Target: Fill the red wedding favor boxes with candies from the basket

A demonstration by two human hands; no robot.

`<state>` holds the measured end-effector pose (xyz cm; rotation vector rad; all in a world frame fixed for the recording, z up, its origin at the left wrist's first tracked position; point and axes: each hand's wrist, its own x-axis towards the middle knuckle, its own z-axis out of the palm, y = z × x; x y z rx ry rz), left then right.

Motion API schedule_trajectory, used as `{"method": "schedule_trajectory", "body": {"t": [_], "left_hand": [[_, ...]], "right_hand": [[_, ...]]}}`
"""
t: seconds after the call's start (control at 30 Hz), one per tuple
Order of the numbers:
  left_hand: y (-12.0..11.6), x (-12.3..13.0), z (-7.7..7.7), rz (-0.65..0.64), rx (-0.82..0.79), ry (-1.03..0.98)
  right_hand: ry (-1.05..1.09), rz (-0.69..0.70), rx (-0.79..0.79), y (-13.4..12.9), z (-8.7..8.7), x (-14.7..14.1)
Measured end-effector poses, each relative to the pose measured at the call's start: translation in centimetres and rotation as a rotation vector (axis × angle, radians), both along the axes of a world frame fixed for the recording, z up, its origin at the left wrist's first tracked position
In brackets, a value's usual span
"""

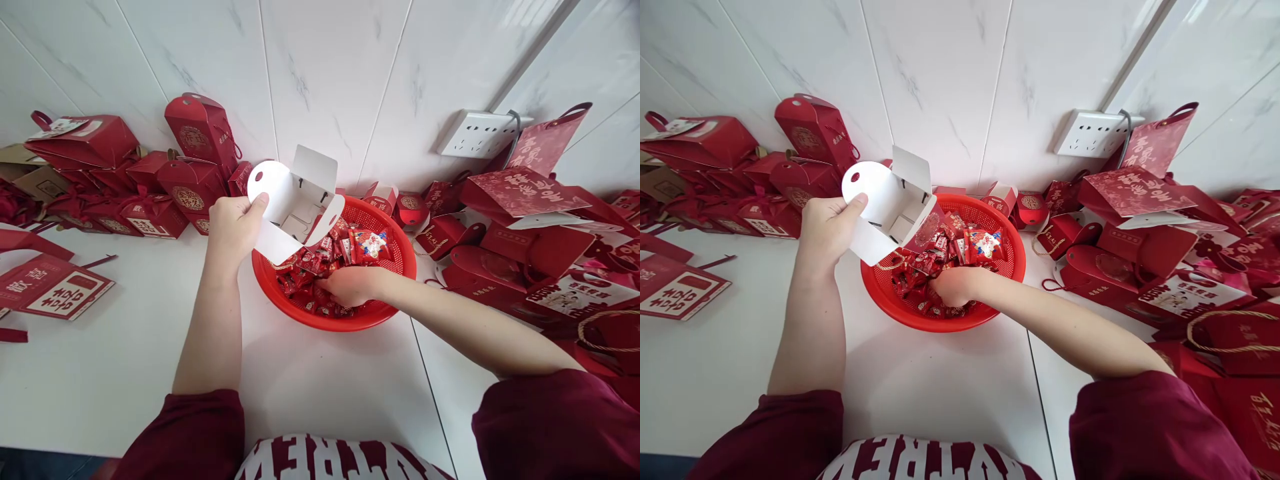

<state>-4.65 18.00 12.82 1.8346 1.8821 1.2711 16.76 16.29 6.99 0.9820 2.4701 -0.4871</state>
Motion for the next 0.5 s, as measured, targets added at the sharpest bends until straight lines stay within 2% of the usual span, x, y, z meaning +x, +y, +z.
{"method": "schedule_trajectory", "body": {"t": [0.1,0.27,0.5], "left_hand": [[0.0,-0.1,0.1,0.025,0.007,0.002],[0.1,-0.3,0.1,0.034,0.022,0.005],[0.0,-0.2,0.1,0.008,0.02,0.017]], "right_hand": [[-0.004,-0.005,-0.059,0.5,0.3,0.0],[0.137,-0.073,-0.124,1.6,0.6,-0.2],[0.153,0.038,-0.111,1.9,-0.2,-1.6]]}}
